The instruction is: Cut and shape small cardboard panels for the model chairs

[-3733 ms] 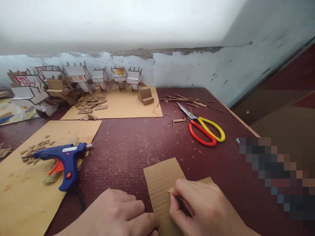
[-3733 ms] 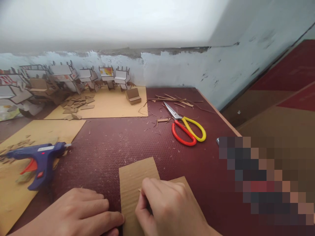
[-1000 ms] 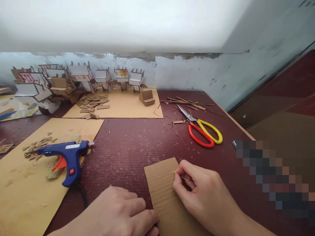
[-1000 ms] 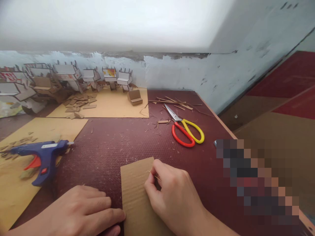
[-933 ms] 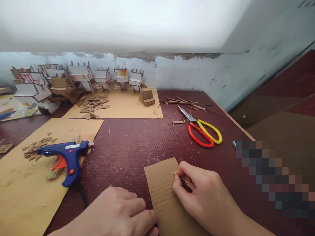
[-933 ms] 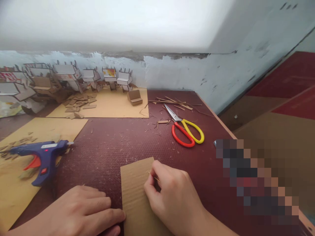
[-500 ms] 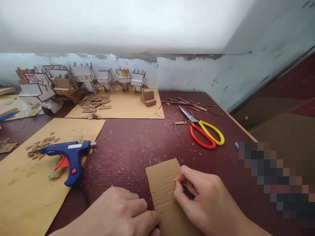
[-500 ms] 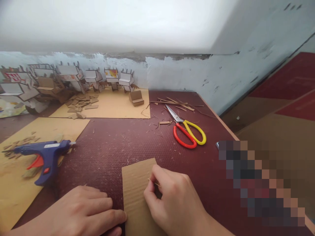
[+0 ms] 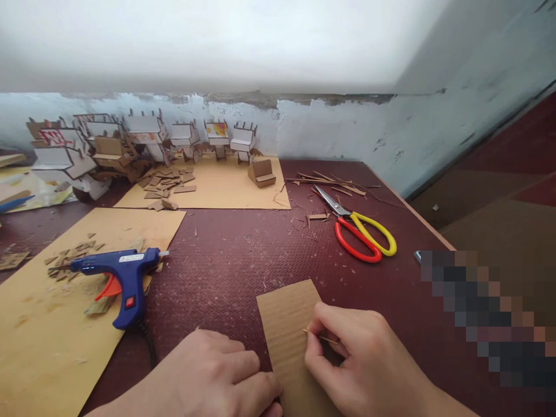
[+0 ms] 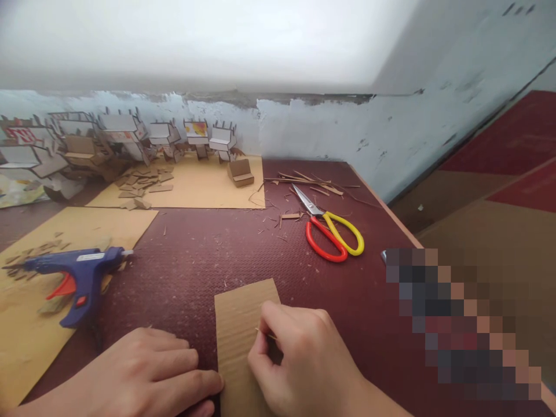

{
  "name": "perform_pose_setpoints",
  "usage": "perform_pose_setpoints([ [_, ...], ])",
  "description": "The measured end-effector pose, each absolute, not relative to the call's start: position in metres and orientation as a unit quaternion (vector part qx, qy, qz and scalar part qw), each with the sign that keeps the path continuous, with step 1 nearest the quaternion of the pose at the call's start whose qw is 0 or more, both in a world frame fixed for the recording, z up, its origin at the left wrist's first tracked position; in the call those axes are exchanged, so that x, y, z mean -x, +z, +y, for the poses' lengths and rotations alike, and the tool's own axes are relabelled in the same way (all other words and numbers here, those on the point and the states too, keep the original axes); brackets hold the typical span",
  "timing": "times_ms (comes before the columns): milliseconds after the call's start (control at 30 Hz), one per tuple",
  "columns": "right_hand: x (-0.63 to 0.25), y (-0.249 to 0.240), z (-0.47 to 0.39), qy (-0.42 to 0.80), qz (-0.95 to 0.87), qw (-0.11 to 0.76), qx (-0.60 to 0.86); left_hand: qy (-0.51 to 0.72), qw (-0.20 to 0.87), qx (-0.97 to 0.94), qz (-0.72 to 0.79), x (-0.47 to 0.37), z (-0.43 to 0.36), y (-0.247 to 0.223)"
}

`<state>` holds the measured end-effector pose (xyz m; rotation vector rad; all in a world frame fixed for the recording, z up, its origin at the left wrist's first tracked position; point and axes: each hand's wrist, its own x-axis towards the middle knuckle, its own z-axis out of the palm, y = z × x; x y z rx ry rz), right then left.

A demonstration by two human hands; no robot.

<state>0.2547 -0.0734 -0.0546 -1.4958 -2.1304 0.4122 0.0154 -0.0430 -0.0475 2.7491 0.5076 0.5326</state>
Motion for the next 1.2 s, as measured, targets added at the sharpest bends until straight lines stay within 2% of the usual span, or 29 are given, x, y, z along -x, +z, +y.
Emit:
perform_pose_setpoints([
  [533,-0.2468,-0.0583,-0.0788,0.146,-0.815,0.243,0.505,0.186,0.160,-0.953,0.178,-0.0155,-0.0459,-0.0523],
  [1200,-0.2479,-0.0622,-0.0819,0.102,-0.805,0.242,0.532,0.182,0.148,-0.955,0.180,-0.0139,-0.0455,-0.0483],
])
